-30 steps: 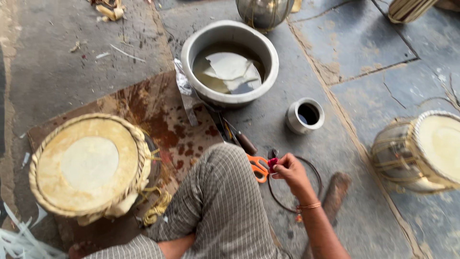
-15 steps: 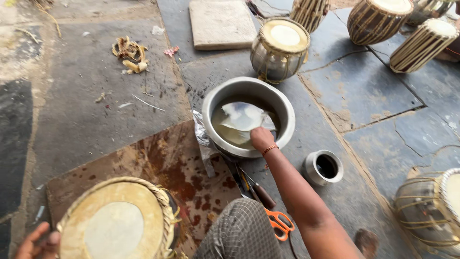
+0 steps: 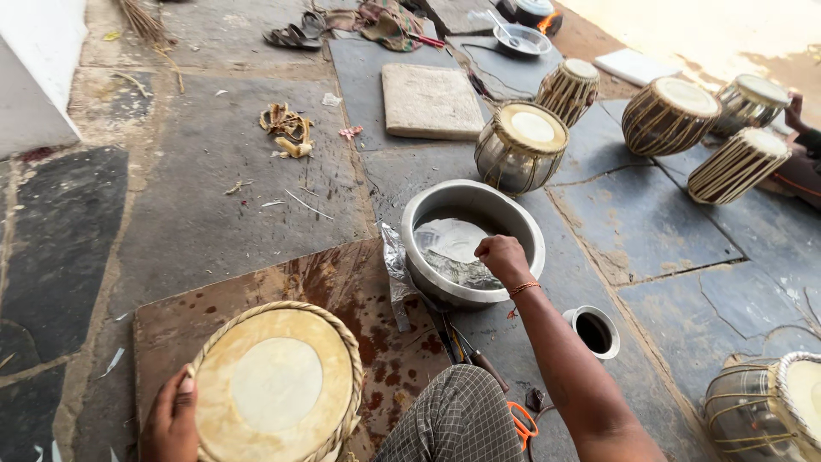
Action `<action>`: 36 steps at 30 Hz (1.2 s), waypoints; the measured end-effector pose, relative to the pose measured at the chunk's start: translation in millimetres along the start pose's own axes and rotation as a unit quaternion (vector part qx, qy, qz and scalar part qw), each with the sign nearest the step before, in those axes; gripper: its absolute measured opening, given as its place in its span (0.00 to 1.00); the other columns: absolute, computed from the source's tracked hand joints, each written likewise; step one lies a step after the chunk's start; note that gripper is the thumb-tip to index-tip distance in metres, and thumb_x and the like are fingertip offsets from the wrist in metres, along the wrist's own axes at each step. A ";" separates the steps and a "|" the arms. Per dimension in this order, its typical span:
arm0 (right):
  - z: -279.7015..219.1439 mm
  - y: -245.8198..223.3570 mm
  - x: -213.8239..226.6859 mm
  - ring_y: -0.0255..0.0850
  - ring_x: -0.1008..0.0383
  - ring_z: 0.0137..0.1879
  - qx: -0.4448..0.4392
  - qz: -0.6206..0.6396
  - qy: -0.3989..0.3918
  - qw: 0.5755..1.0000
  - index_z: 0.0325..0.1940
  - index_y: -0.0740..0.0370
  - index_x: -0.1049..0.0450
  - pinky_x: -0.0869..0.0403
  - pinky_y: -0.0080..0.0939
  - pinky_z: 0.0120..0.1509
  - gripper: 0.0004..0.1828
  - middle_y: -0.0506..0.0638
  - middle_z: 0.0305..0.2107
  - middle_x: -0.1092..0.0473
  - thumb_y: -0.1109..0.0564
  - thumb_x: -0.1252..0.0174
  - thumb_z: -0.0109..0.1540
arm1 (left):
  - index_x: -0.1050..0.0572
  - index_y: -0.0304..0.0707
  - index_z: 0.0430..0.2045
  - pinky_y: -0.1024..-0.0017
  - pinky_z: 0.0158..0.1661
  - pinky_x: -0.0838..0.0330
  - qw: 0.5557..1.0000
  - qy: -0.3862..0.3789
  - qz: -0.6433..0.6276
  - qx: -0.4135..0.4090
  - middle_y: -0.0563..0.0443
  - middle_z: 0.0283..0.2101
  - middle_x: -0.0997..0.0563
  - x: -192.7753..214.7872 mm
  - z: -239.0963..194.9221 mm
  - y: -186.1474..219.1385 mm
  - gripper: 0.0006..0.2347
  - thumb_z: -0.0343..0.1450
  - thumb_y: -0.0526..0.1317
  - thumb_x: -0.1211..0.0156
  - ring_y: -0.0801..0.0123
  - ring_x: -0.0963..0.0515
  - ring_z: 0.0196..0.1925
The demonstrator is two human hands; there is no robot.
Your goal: The person sits on the floor and repeatedly applies a liquid substance from a metal pot onto the edge of a drum head using a small red cloth. The person wipes the rim of the drum head and occasionally turns the drum over to access different sides.
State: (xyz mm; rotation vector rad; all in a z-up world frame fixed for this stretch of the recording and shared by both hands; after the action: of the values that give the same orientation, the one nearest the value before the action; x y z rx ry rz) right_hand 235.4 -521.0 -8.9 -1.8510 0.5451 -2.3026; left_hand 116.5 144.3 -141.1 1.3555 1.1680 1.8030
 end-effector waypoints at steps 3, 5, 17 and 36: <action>-6.0 -15.2 18.8 0.45 0.18 0.40 -0.021 0.088 0.010 0.996 0.38 0.55 0.16 0.21 0.43 0.48 0.09 0.52 0.34 0.20 0.62 0.37 0.55 | 0.28 0.37 0.62 0.58 0.59 0.32 0.997 -0.005 0.083 0.003 0.35 0.60 0.23 5.5 -7.3 16.1 0.22 0.78 0.52 0.52 0.48 0.25 0.62; -17.5 -30.9 22.4 0.45 0.19 0.41 0.015 0.076 0.014 0.997 0.39 0.57 0.16 0.22 0.44 0.48 0.09 0.53 0.34 0.21 0.62 0.35 0.55 | 0.29 0.38 0.63 0.54 0.60 0.31 0.993 -0.041 0.093 0.059 0.35 0.60 0.23 10.5 -11.6 22.9 0.25 0.78 0.56 0.54 0.44 0.25 0.62; -171.9 -209.2 33.1 0.33 0.21 0.48 -0.019 0.341 -0.066 0.937 0.56 0.60 0.23 0.22 0.35 0.52 0.19 0.49 0.42 0.20 0.65 0.38 0.60 | 0.28 0.49 0.60 0.45 0.62 0.39 0.986 -0.042 0.164 0.018 0.47 0.65 0.26 19.4 31.5 128.7 0.28 0.70 0.63 0.44 0.51 0.29 0.67; -299.4 -387.9 -8.8 0.38 0.25 0.36 0.335 0.131 -0.220 0.907 0.39 0.59 0.17 0.21 0.37 0.39 0.05 0.48 0.31 0.26 0.57 0.35 0.61 | 0.22 0.54 0.55 0.66 0.56 0.26 0.988 -0.137 -0.062 0.027 0.49 0.56 0.17 -0.8 19.5 120.1 0.17 0.72 0.52 0.41 0.62 0.18 0.57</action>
State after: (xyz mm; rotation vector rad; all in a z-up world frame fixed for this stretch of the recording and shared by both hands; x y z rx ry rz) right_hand -5.9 -101.7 69.7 -1.7112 -0.0665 -1.5357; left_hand 140.8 96.7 -31.7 1.4728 1.1313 1.4556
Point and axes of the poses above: each hand's wrist, its own z-axis towards the middle knuckle, its own x-axis out of the back of the hand, y = z × x, the point moved 5 cm from there along z, towards the middle knuckle
